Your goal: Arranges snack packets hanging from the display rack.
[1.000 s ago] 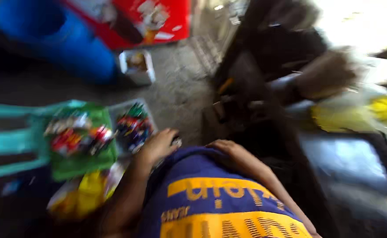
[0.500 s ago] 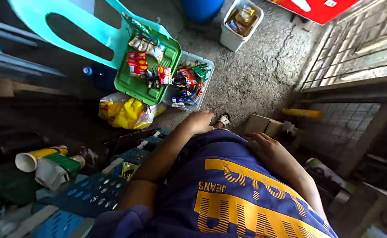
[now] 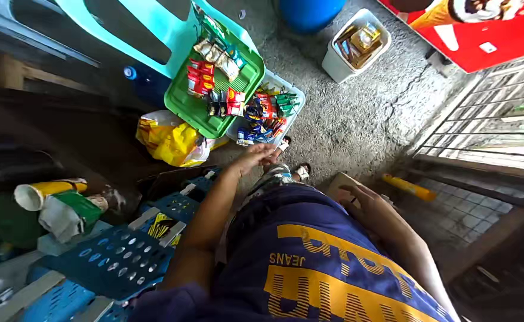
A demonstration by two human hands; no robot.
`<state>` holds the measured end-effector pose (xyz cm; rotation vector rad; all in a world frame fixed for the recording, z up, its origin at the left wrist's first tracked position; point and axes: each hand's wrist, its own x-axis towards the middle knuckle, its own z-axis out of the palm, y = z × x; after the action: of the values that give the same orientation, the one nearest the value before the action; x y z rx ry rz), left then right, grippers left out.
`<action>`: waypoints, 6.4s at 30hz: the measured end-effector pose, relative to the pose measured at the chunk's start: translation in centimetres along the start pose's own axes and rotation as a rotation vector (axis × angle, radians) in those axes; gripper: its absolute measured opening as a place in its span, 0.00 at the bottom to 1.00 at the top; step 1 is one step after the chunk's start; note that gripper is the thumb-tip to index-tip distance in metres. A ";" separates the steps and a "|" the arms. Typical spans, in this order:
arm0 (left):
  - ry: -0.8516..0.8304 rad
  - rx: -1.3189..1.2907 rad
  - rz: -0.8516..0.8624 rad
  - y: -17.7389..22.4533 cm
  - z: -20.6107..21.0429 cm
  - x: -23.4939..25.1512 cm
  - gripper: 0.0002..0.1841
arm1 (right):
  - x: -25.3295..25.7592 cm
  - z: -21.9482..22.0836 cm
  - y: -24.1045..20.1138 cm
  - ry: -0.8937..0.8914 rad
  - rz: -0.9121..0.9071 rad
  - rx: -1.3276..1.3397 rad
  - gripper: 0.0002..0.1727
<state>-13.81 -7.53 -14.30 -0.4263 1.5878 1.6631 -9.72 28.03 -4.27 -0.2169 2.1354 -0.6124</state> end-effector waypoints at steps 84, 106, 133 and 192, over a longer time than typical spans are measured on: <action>1.039 -0.550 0.016 4.2 -21.6 28.1 0.16 | 14.9 0.0 -8.4 -0.089 0.317 0.139 0.24; 0.504 0.073 0.461 5.3 -10.4 7.7 0.15 | 12.5 0.2 -8.8 0.018 0.267 0.151 0.26; -1.094 0.894 0.545 4.6 17.7 -13.9 0.10 | -21.6 21.0 -3.1 1.511 -0.362 0.795 0.27; -0.768 1.110 1.843 7.4 53.2 -36.7 0.19 | -54.6 22.3 2.1 2.248 -0.272 1.112 0.18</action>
<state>18.54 32.56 25.40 2.4761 1.7972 1.0865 40.93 42.08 22.60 1.5082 2.8245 -3.0037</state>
